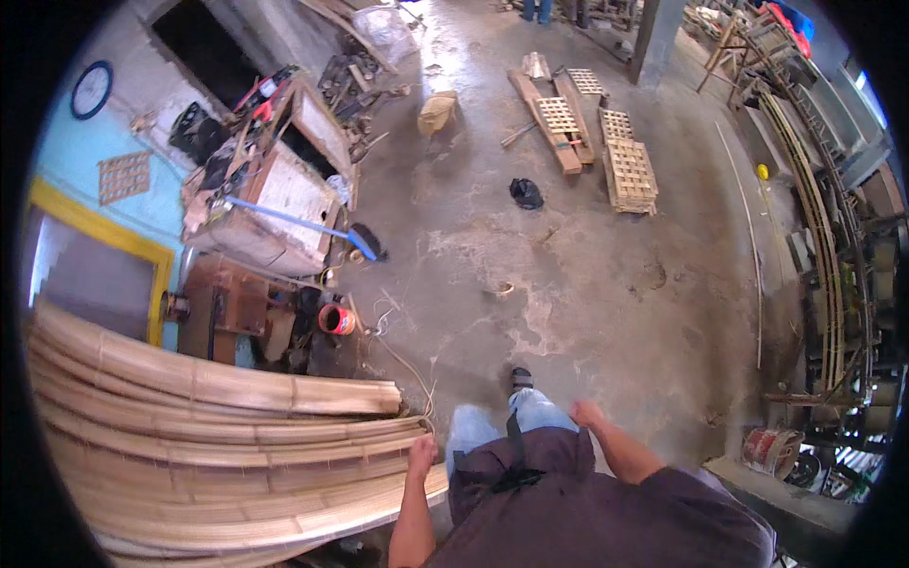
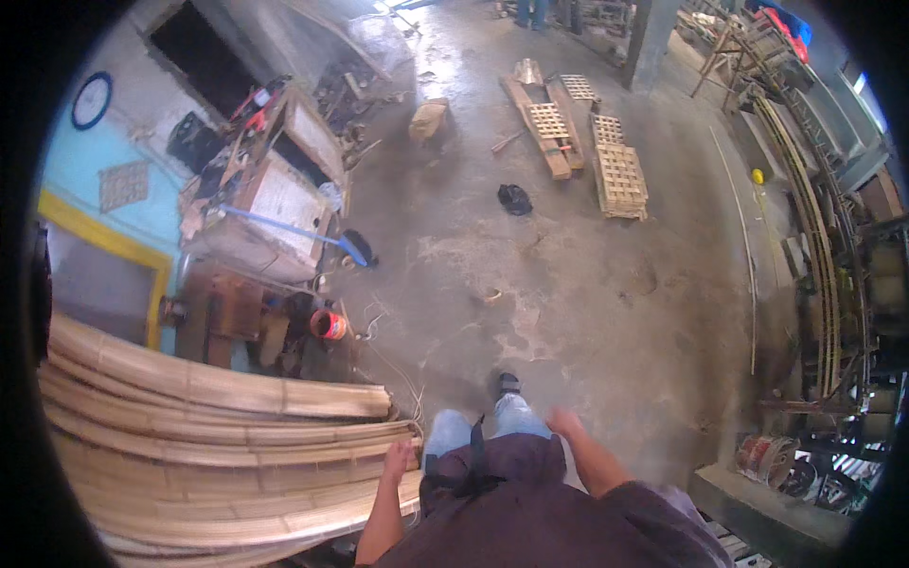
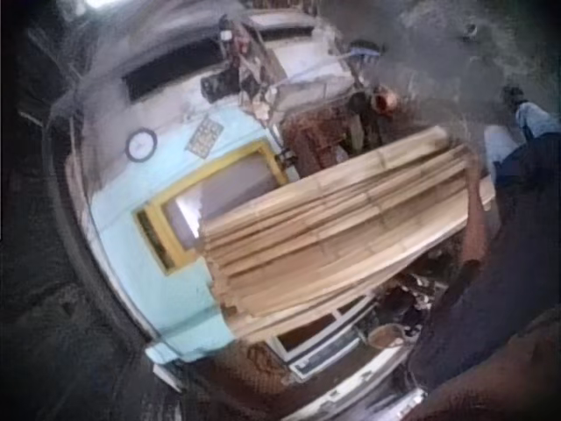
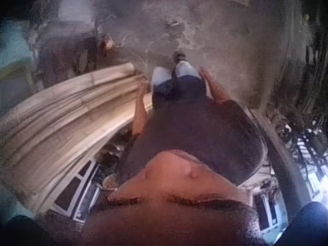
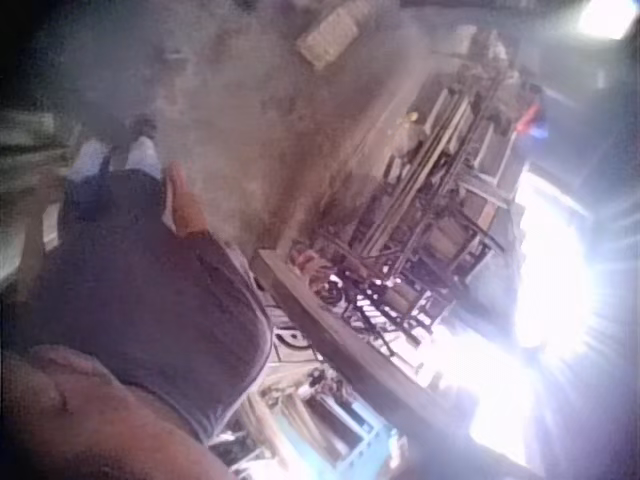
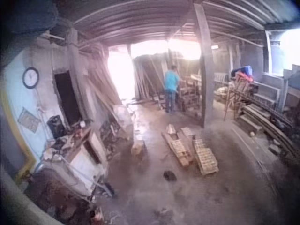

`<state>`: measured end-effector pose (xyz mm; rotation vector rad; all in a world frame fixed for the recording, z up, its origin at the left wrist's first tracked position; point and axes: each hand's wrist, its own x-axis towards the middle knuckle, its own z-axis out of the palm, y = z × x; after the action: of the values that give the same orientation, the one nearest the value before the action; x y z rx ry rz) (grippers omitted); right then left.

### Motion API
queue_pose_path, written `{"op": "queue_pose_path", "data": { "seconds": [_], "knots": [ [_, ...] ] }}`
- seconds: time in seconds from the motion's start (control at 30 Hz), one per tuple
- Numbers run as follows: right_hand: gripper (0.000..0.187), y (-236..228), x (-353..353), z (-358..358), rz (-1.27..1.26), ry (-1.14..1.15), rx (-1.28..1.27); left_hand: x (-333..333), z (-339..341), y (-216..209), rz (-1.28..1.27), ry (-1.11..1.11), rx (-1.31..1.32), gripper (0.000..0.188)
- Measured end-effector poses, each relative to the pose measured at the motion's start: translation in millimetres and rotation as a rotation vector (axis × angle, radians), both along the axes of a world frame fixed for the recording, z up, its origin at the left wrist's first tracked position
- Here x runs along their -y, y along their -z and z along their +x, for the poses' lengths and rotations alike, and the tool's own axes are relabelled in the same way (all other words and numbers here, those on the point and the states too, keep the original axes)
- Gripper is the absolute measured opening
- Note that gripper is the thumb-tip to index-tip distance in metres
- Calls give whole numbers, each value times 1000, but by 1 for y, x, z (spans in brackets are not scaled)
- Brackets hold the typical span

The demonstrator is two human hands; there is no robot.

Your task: The person sits on the floor and assembles a wooden lattice panel. They place thin wooden strips into a frame, use a hammer to secure the pieces, and adjust the alignment of the lattice.

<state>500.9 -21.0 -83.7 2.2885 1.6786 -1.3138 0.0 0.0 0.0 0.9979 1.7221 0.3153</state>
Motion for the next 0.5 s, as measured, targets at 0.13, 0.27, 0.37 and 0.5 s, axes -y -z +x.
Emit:
{"op": "queue_pose_path", "data": {
  "seconds": [0.13, 0.27, 0.37, 0.5],
  "knots": [
    [30, -85, -258, -49, 295, 349, -336, -20, -6, 3, -116, 309, -238, 45],
    [29, -133, -422, -57, 443, 313, -348, -116, -22, 28, -245, 326, -232, 41],
    [30, -107, -489, -47, 436, 351, -216, -224, -37, 53, -252, 407, -228, 39],
    [33, -36, -457, -37, 163, 550, 47, -393, -83, 76, -191, 625, -250, 35]
  ]
}}
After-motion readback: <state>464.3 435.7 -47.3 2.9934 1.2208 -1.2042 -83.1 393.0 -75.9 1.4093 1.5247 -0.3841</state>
